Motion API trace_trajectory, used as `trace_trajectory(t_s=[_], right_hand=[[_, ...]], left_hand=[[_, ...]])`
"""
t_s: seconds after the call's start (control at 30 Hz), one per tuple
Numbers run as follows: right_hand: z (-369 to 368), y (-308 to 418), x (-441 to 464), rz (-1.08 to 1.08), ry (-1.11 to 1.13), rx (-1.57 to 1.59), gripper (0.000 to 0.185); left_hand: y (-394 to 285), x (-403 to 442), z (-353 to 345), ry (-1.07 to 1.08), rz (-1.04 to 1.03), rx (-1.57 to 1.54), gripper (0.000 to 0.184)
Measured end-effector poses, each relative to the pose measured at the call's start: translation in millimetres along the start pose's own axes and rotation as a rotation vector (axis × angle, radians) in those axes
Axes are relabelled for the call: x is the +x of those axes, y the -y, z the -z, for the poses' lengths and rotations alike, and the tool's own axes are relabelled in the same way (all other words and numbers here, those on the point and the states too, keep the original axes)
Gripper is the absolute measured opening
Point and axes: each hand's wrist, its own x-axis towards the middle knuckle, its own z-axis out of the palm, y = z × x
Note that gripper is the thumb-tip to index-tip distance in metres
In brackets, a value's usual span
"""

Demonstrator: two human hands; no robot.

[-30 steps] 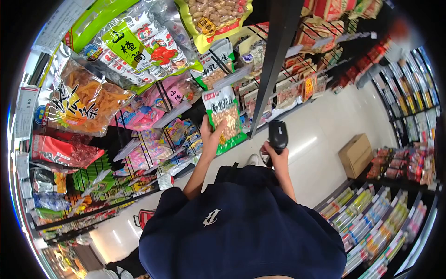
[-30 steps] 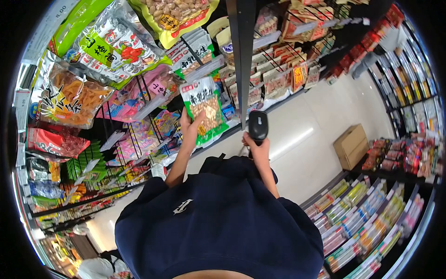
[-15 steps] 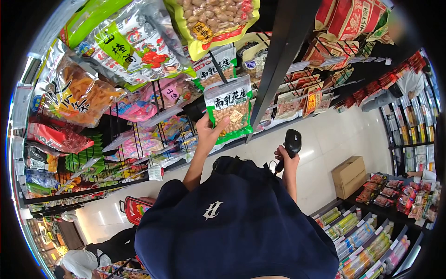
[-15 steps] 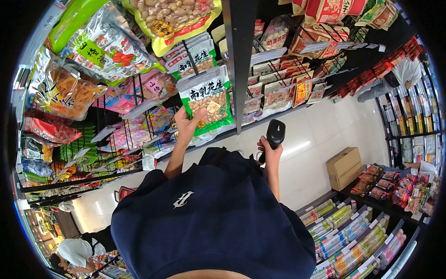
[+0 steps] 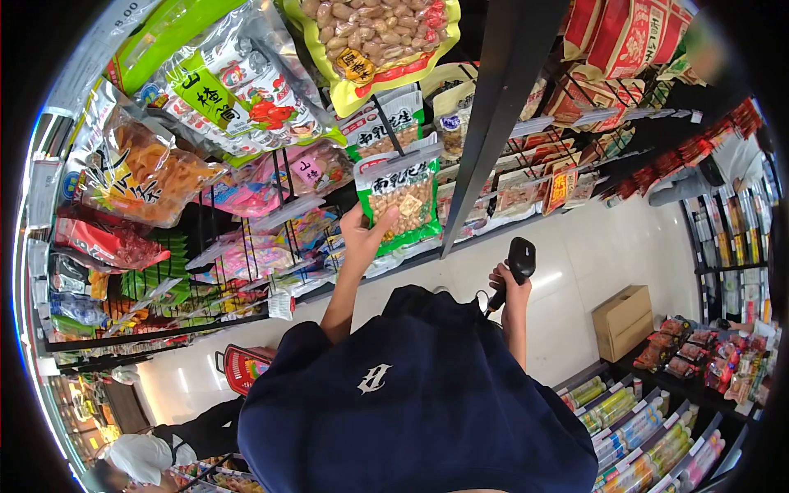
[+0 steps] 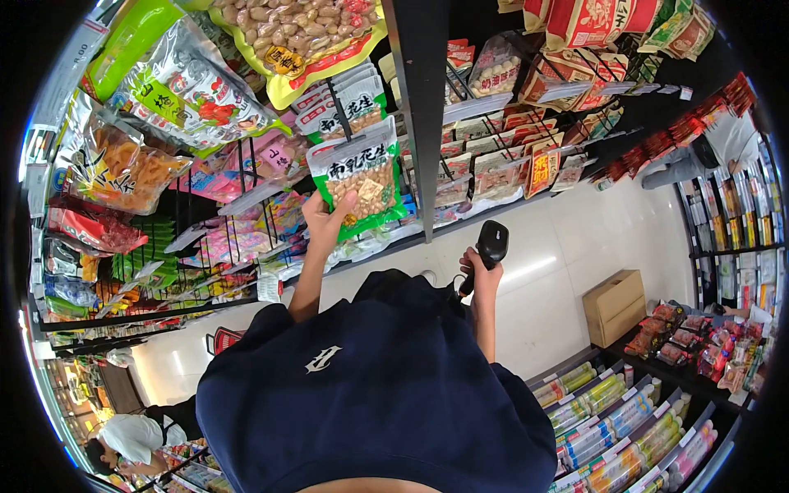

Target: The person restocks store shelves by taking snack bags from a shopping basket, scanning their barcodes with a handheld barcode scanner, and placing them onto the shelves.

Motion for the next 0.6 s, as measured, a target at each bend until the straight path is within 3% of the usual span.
trace_trajectory(t_s=[0.27, 0.37, 0.6], right_hand=[[-7, 9, 0, -0.02, 0.087, -0.051, 0.026], [-4, 3, 6, -0.025, 0.097, -0.03, 0.033], [-1, 5, 8, -0.025, 0.044, 0.023, 0.03]], left_hand=[[-7, 1, -12, -0.033, -0.033, -0.015, 0.022], [-9, 2, -11, -0.036, -0.013, -0.045, 0.023], [-7, -1, -6, -0.044, 0.004, -0.037, 0.022]])
